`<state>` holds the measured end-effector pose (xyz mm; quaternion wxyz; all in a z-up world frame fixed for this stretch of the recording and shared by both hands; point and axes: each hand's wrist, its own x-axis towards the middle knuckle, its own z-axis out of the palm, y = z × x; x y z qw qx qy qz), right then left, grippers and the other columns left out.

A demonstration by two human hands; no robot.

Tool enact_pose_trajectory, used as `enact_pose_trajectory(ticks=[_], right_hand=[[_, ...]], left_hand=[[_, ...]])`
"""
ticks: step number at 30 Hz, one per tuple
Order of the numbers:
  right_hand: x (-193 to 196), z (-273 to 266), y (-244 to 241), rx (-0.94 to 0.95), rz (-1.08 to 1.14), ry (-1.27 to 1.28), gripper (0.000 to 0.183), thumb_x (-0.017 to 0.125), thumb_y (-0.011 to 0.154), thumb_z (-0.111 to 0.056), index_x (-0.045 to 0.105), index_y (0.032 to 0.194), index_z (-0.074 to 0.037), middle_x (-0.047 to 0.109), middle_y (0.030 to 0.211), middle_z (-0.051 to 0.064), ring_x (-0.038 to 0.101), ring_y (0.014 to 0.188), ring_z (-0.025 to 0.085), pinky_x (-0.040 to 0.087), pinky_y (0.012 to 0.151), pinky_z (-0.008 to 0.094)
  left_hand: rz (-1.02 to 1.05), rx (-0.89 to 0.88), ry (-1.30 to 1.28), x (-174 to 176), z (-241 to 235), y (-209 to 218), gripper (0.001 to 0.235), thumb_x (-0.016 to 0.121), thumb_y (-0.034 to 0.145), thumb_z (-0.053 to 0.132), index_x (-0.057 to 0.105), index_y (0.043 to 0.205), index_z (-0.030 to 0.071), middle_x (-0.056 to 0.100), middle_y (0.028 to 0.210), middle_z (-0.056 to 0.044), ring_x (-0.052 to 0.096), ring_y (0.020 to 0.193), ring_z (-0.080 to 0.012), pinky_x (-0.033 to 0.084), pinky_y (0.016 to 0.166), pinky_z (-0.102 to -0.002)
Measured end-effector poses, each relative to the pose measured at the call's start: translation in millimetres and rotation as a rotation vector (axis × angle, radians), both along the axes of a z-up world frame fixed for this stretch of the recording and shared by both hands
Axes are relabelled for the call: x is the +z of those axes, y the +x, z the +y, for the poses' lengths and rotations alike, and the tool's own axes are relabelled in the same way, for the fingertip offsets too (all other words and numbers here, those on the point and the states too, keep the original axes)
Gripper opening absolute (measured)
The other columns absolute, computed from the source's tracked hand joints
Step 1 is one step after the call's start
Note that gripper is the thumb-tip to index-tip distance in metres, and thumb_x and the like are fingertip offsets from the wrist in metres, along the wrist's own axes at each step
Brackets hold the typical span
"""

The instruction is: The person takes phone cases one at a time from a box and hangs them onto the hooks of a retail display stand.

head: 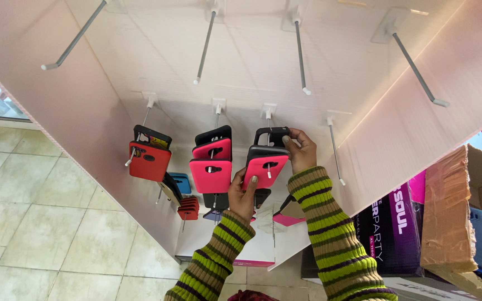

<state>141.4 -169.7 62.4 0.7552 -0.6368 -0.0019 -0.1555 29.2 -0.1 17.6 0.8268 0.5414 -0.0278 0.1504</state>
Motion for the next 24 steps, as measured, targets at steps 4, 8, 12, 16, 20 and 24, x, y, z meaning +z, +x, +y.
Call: enact_pose_trajectory(ticks=[4, 8, 12, 16, 20, 24], right_hand=[[-10.2, -0.6, 3.1, -0.005, -0.042, 0.058, 0.028, 0.079, 0.098, -0.013, 0.072, 0.124, -0.006, 0.071, 0.105, 0.007, 0.074, 0.095, 0.016, 0.068, 0.078, 0.034], [-4.3, 4.0, -1.6, 0.011, -0.076, 0.014, 0.028, 0.078, 0.098, -0.014, 0.071, 0.125, -0.007, 0.071, 0.106, 0.007, 0.070, 0.098, 0.014, 0.064, 0.086, 0.033], [-7.2, 4.5, -4.3, 0.031, -0.100, 0.016, 0.029, 0.076, 0.101, -0.015, 0.070, 0.128, -0.006, 0.076, 0.111, 0.013, 0.071, 0.106, 0.019, 0.060, 0.091, 0.036], [-14.4, 0.7, -5.6, 0.036, -0.062, 0.049, 0.032, 0.077, 0.100, -0.017, 0.070, 0.131, -0.008, 0.076, 0.116, 0.012, 0.072, 0.105, 0.019, 0.063, 0.090, 0.035], [-6.8, 4.3, -17.1, 0.023, -0.049, 0.061, 0.040, 0.077, 0.100, -0.019, 0.067, 0.137, -0.008, 0.075, 0.123, 0.011, 0.070, 0.110, 0.018, 0.061, 0.096, 0.036], [-6.0, 3.1, -30.6, 0.006, -0.022, 0.073, 0.048, 0.073, 0.102, -0.014, 0.060, 0.147, -0.008, 0.069, 0.133, 0.012, 0.067, 0.117, 0.020, 0.060, 0.101, 0.037]], left_hand=[[0.005, 0.033, 0.010, -8.4, -1.7, 2.2, 0.032, 0.069, 0.105, 0.020, 0.068, 0.135, 0.009, 0.070, 0.119, -0.018, 0.066, 0.118, -0.0321, 0.051, 0.105, -0.058], [0.019, 0.055, 0.032, -3.2, -2.9, 2.0, 0.034, 0.069, 0.104, 0.018, 0.063, 0.137, 0.009, 0.063, 0.122, -0.017, 0.061, 0.120, -0.0316, 0.047, 0.109, -0.060], [-0.052, 0.107, 0.119, -0.6, -7.3, 4.1, 0.044, 0.070, 0.105, 0.024, 0.057, 0.145, 0.013, 0.056, 0.135, -0.016, 0.050, 0.131, -0.0345, 0.036, 0.115, -0.061], [-0.069, 0.130, 0.197, 4.6, -4.7, -0.8, 0.053, 0.072, 0.103, 0.023, 0.051, 0.150, 0.011, 0.047, 0.149, -0.017, 0.040, 0.142, -0.0372, 0.030, 0.119, -0.064], [-0.125, 0.103, 0.286, 20.5, -2.7, -13.7, 0.062, 0.067, 0.105, 0.017, 0.039, 0.160, 0.009, 0.033, 0.161, -0.022, 0.023, 0.154, -0.0465, 0.019, 0.123, -0.069], [-0.125, 0.055, 0.331, 14.7, -3.8, -16.8, 0.078, 0.066, 0.104, 0.014, 0.021, 0.168, 0.009, 0.014, 0.172, -0.022, 0.008, 0.160, -0.0455, 0.010, 0.128, -0.066]])
